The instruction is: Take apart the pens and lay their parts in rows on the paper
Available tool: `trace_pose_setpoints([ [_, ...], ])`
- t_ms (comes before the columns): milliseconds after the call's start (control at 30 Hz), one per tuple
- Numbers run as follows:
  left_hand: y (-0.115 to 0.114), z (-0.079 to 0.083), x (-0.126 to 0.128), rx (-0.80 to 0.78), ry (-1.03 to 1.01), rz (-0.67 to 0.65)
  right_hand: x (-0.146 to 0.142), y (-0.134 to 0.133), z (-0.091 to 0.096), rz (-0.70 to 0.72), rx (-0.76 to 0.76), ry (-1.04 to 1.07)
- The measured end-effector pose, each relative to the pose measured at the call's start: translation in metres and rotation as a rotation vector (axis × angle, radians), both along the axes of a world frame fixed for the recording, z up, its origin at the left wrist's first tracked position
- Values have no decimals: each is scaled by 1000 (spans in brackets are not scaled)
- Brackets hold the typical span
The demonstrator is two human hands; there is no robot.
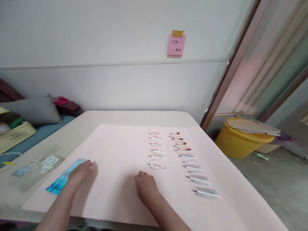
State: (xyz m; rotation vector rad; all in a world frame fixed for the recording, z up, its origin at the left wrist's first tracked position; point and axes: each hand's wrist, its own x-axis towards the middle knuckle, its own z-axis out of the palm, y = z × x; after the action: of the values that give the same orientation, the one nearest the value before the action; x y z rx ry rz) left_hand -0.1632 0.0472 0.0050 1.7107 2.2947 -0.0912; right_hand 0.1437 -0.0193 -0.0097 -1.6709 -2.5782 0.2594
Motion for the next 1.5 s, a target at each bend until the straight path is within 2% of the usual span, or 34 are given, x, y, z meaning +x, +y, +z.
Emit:
trace_pose_setpoints([
  [100, 1, -3, 6, -7, -8, -23, 0, 0, 1, 3, -31, -1],
  [267, 0, -1, 7, 9, 39, 26, 0, -1, 0, 5, -23, 8],
  [600, -2, -3, 12, -45, -20, -10, 0, -1, -4, 5, 2, 14],
  [800, 1, -2, 15, -3, -65, -13, 0, -1, 1, -1, -4, 28],
  [867, 1, 2, 26, 28, -190, 31, -1, -1, 3, -19, -41, 61],
  [933, -1, 7, 44, 75, -527, 118, -3, 0, 5, -64, -93, 162],
  [967, -4, 10, 55, 96, -751, 115, -5, 0, 6, -90, -125, 251],
  [1000, -7, 13, 67, 110, -982, 98, -6, 1, 7, -115, -167, 367],
  [1067, -14, 17, 88, 31, -1354, 102, -9, 2, 10, -148, -294, 664],
  [1133, -20, 19, 106, 1, -1565, 180, -11, 2, 13, -166, -496, 1002],
  [1233, -26, 19, 121, -14, -1690, 237, -14, 0, 16, -194, -797, 1385],
  [1300, -29, 17, 126, -15, -1703, 219, -16, 0, 16, -215, -887, 1499],
  [1400, -32, 14, 130, -7, -1681, 172, -20, 0, 14, -265, -894, 1529],
  [1500, -34, 10, 133, 22, -1651, 183, -25, 1, 12, -307, -796, 1442],
])
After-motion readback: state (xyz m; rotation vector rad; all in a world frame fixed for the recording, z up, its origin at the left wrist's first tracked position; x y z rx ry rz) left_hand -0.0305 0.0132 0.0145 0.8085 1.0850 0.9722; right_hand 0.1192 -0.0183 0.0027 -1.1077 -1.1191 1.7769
